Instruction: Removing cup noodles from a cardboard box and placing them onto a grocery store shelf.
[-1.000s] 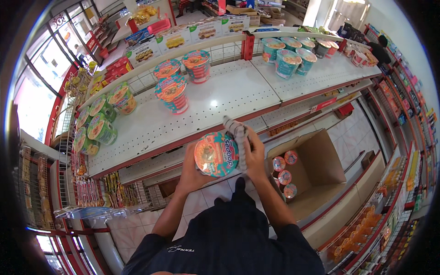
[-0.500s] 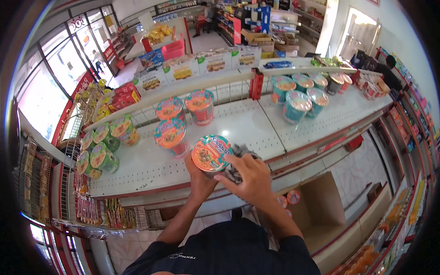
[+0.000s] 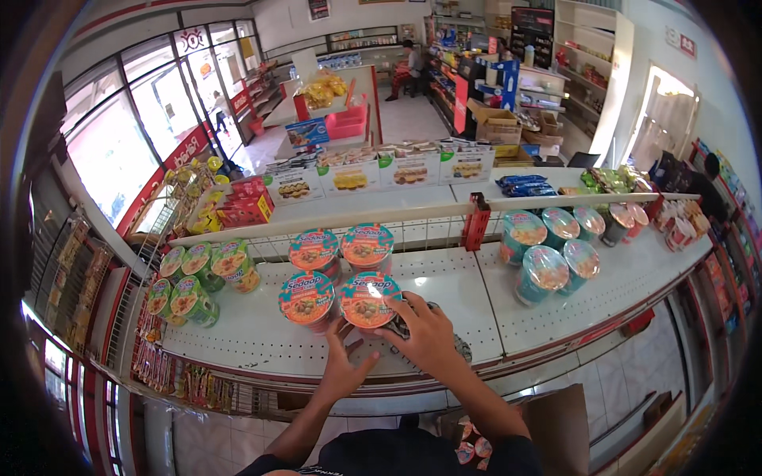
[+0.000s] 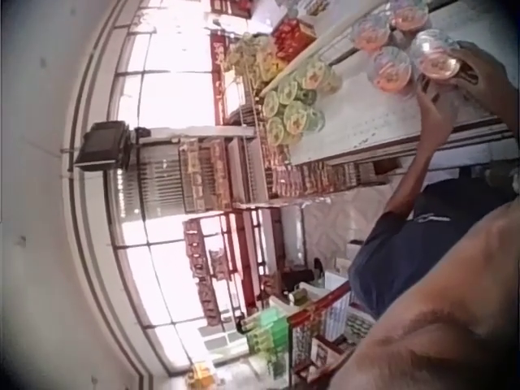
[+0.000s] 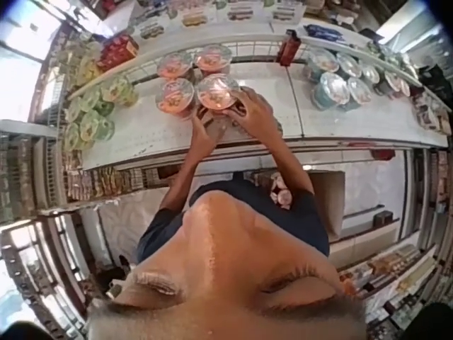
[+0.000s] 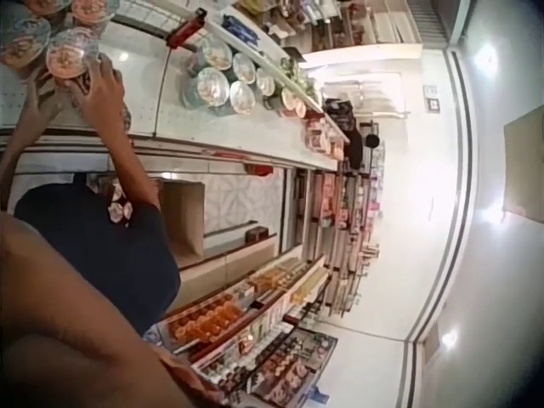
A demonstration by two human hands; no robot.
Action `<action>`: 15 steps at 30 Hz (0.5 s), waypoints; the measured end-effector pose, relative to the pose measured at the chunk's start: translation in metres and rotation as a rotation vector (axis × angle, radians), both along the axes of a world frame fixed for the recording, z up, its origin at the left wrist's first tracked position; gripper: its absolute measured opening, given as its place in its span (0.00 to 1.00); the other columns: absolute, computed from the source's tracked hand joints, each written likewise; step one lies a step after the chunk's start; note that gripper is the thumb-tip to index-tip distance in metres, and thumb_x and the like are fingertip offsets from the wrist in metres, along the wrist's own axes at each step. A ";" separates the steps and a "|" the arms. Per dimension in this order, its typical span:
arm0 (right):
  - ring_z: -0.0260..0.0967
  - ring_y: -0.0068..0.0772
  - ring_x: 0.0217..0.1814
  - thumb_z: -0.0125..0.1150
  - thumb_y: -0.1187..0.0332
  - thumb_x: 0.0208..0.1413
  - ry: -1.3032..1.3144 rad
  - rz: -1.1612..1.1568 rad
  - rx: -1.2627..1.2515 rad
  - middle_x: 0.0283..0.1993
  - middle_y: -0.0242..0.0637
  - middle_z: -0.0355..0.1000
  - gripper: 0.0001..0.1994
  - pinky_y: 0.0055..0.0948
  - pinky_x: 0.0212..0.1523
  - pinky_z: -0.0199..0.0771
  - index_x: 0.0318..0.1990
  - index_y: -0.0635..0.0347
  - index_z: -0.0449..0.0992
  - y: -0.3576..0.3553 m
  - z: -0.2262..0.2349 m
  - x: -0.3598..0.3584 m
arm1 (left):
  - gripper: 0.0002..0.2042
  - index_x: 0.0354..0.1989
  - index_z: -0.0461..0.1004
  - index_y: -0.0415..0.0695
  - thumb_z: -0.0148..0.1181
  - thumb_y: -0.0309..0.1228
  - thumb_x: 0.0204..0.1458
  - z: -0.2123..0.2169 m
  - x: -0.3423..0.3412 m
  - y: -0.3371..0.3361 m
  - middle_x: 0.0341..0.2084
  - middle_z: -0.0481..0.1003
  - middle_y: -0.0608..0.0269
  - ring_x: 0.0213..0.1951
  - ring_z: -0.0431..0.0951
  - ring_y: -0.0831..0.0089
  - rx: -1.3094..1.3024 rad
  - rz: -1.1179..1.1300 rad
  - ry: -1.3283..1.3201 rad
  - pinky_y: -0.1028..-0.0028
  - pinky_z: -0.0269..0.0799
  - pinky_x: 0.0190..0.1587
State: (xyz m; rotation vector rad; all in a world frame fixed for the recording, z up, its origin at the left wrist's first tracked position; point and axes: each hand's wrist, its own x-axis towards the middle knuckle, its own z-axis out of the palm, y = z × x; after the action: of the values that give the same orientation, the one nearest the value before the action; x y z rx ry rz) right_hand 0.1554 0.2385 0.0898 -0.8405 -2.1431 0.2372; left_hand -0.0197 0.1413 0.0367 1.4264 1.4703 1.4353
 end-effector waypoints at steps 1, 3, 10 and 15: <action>0.77 0.40 0.45 0.74 0.51 0.48 0.003 -0.016 0.002 0.58 0.37 0.73 0.29 0.36 0.44 0.74 0.56 0.50 0.77 0.002 0.000 -0.004 | 0.45 0.70 0.43 0.33 0.71 0.30 0.52 -0.001 -0.001 0.000 0.66 0.53 0.40 0.69 0.58 0.52 -0.001 0.010 -0.007 0.56 0.66 0.66; 0.77 0.40 0.47 0.74 0.52 0.48 0.007 -0.025 0.003 0.58 0.38 0.73 0.29 0.36 0.45 0.74 0.57 0.50 0.77 0.006 0.000 -0.007 | 0.45 0.70 0.43 0.33 0.71 0.30 0.52 -0.004 0.000 0.003 0.66 0.53 0.41 0.69 0.58 0.52 -0.002 0.027 -0.015 0.56 0.67 0.65; 0.76 0.45 0.54 0.74 0.56 0.49 -0.040 -0.067 -0.061 0.61 0.40 0.72 0.32 0.39 0.50 0.74 0.62 0.52 0.71 0.005 0.000 -0.012 | 0.38 0.69 0.49 0.35 0.67 0.25 0.53 -0.010 0.000 0.003 0.66 0.56 0.45 0.68 0.61 0.54 0.039 0.030 -0.116 0.58 0.70 0.63; 0.76 0.48 0.53 0.76 0.61 0.47 0.042 -0.226 -0.102 0.60 0.43 0.72 0.34 0.41 0.54 0.74 0.63 0.55 0.69 -0.036 -0.005 -0.009 | 0.35 0.69 0.49 0.37 0.63 0.22 0.55 -0.016 -0.010 -0.003 0.66 0.57 0.47 0.66 0.64 0.56 -0.015 -0.025 -0.245 0.58 0.70 0.63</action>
State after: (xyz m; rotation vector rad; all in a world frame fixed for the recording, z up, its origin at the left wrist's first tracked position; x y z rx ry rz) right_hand 0.1469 0.2023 0.0844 -1.1178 -1.9907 0.2471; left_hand -0.0300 0.1383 0.0204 1.2070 1.3013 1.5206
